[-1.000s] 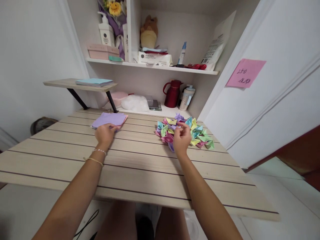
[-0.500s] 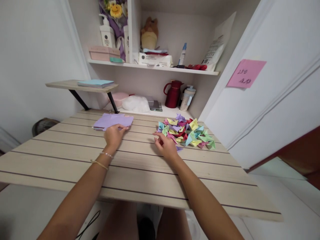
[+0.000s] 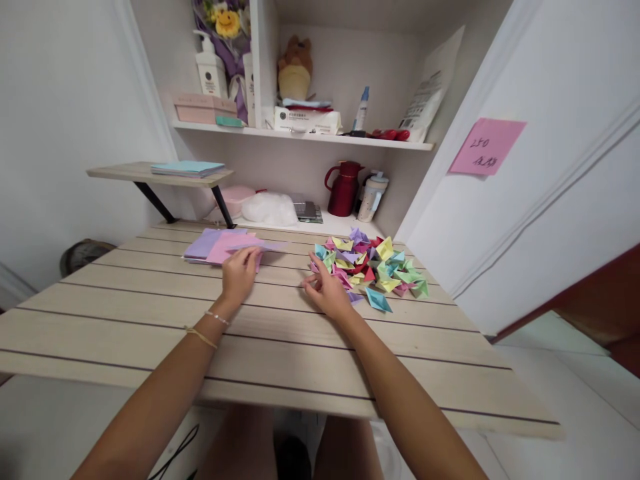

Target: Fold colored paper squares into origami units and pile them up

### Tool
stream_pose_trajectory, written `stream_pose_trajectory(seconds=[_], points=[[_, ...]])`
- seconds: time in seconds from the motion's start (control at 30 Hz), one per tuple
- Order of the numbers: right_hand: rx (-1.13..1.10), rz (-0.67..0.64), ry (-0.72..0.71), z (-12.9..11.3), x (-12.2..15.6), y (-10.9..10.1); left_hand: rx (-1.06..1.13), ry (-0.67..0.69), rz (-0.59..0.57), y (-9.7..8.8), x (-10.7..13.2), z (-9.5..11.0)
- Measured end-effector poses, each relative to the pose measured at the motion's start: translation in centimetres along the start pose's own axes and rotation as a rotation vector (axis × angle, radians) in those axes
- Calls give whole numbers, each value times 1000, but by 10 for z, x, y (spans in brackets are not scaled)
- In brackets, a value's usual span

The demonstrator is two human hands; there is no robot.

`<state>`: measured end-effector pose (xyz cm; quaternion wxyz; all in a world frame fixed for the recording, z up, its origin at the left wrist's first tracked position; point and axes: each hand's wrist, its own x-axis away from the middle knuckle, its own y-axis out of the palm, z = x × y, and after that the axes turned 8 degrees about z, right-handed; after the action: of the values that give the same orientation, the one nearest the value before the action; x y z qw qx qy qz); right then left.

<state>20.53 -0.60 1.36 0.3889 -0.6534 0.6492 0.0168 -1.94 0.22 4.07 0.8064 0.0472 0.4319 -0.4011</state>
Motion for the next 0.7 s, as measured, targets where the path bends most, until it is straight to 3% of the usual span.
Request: stream_pose_trajectory(seconds=[0.17,0.3,0.37,0.5,0.57,0.7], points=[[-136,1,-9,3,-1,3,279,107,-250,9,21,20],[-194,109,-37,6,-4,4,428,86,-454,8,32,31],[-262,181,-20,7,-6,2,450,40,-419,7,32,31],[-448,329,88,7,-8,-5,413,-126,-152,10,20,19],[-529,384,135,8,-9,-8,365,-221,-113,14,14,8],[-643,385,161,9,-11,-10,530,-419,-470,22,14,-3]])
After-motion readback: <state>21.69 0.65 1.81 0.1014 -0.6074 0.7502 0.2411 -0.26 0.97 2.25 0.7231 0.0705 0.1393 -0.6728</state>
